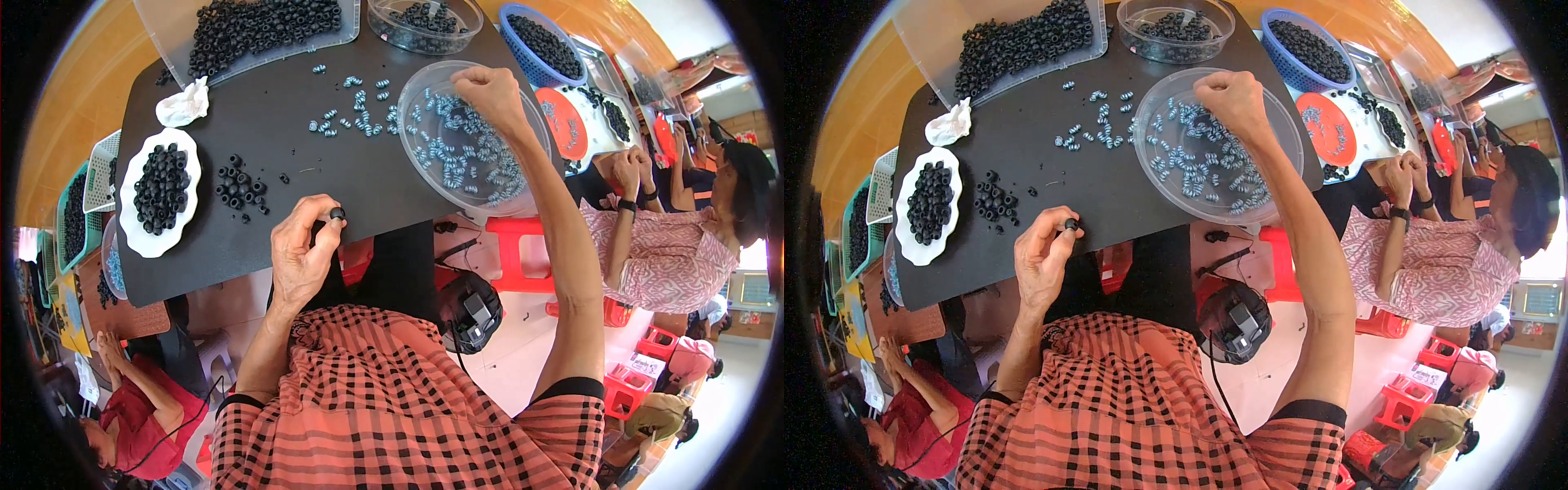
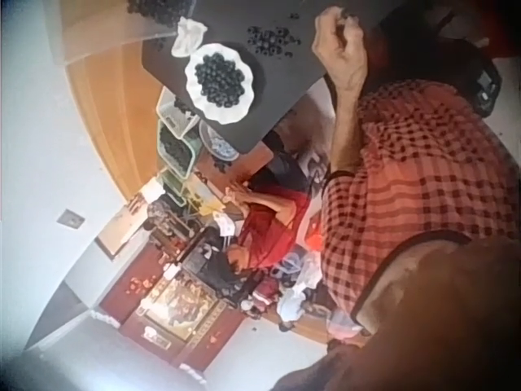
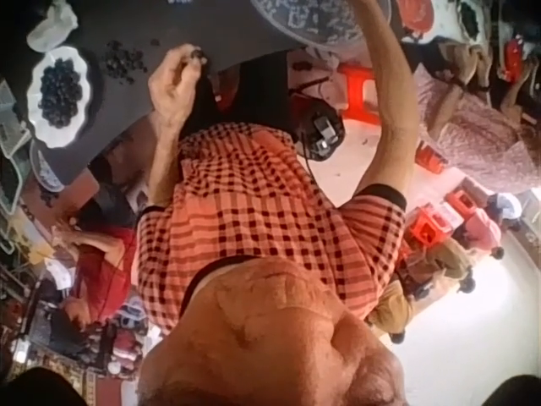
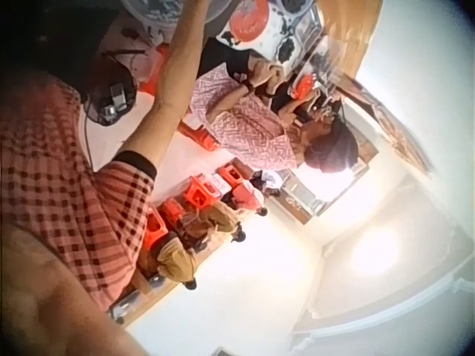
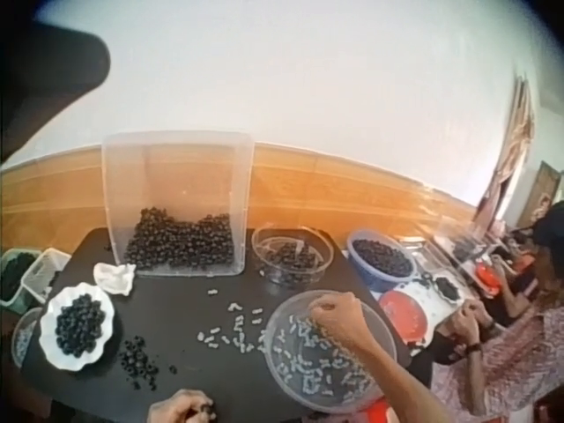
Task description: The person assembles craft components by hand, picking up patterned beads from the table and tray and inserting them into black hollow rubber pieces.
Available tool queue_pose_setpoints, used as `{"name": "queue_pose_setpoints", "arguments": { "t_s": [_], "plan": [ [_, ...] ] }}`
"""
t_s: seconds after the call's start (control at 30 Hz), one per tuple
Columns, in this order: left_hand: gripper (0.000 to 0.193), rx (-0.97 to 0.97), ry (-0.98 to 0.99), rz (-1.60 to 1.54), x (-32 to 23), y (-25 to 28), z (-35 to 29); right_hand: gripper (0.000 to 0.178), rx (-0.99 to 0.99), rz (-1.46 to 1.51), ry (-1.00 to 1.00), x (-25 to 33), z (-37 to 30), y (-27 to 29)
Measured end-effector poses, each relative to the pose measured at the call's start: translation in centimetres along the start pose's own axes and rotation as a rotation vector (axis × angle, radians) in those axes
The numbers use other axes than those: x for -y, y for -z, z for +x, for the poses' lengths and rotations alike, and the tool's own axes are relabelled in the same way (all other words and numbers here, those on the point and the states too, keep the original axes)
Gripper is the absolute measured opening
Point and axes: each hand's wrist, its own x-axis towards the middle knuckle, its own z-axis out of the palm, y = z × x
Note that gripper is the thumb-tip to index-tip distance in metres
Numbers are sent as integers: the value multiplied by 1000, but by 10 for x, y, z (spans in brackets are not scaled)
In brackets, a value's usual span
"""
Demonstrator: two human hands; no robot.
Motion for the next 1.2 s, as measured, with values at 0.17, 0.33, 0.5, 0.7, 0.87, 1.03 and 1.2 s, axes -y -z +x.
{"name": "queue_pose_setpoints", "arguments": {
  "t_s": [0.17,0.33,0.5,0.7,0.87,1.03,1.2],
  "plan": [
    [11,7,13,12,-1,0,1,18,186,427,-201,0,-7,5],
    [10,29,-30,38,3,3,0,16,266,625,-247,22,-25,0],
    [9,-2,86,-58,-8,3,-1,15,347,648,-211,57,-50,-11],
    [16,-4,253,-266,-10,11,9,10,395,677,-64,90,-98,-43],
    [18,-36,277,-731,-5,16,8,12,338,864,-2,95,-122,-80],
    [19,14,311,-977,0,12,8,14,352,1074,137,101,-132,-102],
    [19,4,303,-1019,4,11,5,15,289,1039,184,99,-138,-113]
  ]
}}
